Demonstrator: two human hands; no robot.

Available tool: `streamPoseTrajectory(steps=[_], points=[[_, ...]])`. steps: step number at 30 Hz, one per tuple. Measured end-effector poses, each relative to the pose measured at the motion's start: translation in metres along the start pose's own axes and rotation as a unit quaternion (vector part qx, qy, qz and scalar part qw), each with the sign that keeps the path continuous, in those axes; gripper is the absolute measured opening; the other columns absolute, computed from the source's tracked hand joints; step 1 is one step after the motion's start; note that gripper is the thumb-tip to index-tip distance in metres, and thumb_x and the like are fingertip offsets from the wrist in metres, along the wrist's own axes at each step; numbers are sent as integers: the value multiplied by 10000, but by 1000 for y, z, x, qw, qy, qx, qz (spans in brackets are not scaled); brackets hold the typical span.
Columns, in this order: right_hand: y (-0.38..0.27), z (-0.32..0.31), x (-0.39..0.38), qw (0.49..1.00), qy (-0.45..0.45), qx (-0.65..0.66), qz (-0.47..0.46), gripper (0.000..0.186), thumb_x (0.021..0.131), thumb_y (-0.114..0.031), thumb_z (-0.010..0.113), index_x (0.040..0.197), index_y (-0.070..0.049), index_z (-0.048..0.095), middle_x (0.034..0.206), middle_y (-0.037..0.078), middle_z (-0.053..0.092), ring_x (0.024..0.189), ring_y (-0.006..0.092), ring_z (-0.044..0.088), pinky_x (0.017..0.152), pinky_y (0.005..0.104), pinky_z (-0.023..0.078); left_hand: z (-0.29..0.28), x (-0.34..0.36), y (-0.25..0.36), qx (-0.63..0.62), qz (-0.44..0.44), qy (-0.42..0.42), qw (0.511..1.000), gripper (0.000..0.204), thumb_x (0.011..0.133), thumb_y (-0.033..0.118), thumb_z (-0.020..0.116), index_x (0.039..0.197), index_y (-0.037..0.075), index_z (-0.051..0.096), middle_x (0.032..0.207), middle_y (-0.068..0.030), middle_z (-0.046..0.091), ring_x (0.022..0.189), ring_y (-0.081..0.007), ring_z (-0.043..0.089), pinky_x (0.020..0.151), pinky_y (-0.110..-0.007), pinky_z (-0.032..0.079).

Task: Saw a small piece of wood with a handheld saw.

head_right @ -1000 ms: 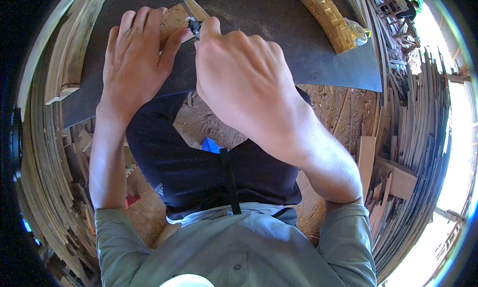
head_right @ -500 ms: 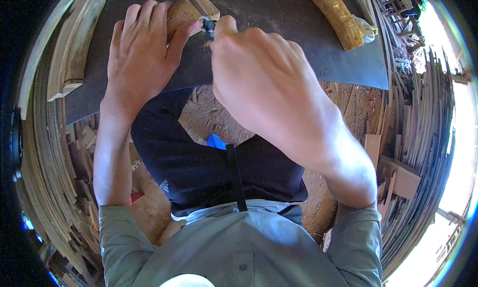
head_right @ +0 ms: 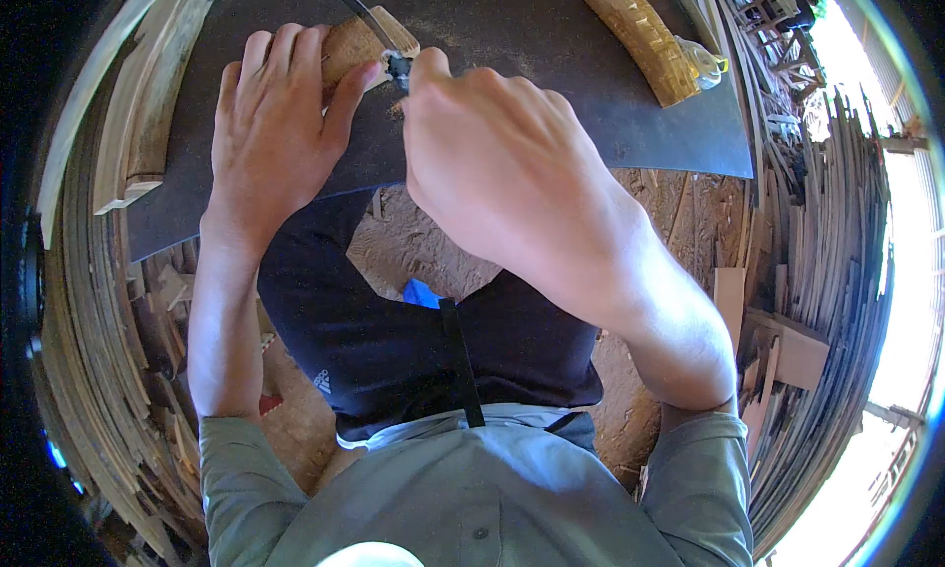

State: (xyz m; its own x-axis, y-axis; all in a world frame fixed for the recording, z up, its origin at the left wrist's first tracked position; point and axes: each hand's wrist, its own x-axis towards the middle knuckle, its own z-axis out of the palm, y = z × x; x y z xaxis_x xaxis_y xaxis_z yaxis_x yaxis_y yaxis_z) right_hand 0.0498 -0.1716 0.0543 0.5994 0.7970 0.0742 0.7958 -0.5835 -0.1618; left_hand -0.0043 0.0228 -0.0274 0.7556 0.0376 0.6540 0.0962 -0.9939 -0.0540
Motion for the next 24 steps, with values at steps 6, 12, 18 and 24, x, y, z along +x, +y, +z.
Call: streamPoseTrajectory(steps=[6,12,18,24], points=[[2,3,7,1000,7,1,-9,272,1099,-198,573,1037,66,588,738,318,672,782,518,703,739,605,547,-3,1,-1,-26,-5,-25,999,451,1062,475,646,1141,32,673,1074,-111,661,1089,-297,629,936,-455,501],[0,2,10,1000,-18,13,19,264,1096,-191,584,1022,63,580,725,313,671,763,514,705,717,594,555,-5,1,2,-24,-10,-9,1000,423,1039,467,676,1053,45,671,1036,-101,653,1089,-275,618,927,-439,489],[-2,-1,10,1000,-12,15,11,260,1095,-184,583,1032,67,580,721,316,670,747,512,707,699,589,557,-4,1,2,-41,-13,-12,999,415,1034,456,682,1054,42,668,1025,-104,643,1078,-277,609,926,-441,483],[1,-3,11,1000,-28,2,-2,281,1104,-198,569,1055,78,584,735,330,670,774,524,708,724,603,555,-3,1,1,-37,-8,1,999,417,1025,457,691,1039,41,668,1010,-102,636,1064,-270,603,914,-436,487]])
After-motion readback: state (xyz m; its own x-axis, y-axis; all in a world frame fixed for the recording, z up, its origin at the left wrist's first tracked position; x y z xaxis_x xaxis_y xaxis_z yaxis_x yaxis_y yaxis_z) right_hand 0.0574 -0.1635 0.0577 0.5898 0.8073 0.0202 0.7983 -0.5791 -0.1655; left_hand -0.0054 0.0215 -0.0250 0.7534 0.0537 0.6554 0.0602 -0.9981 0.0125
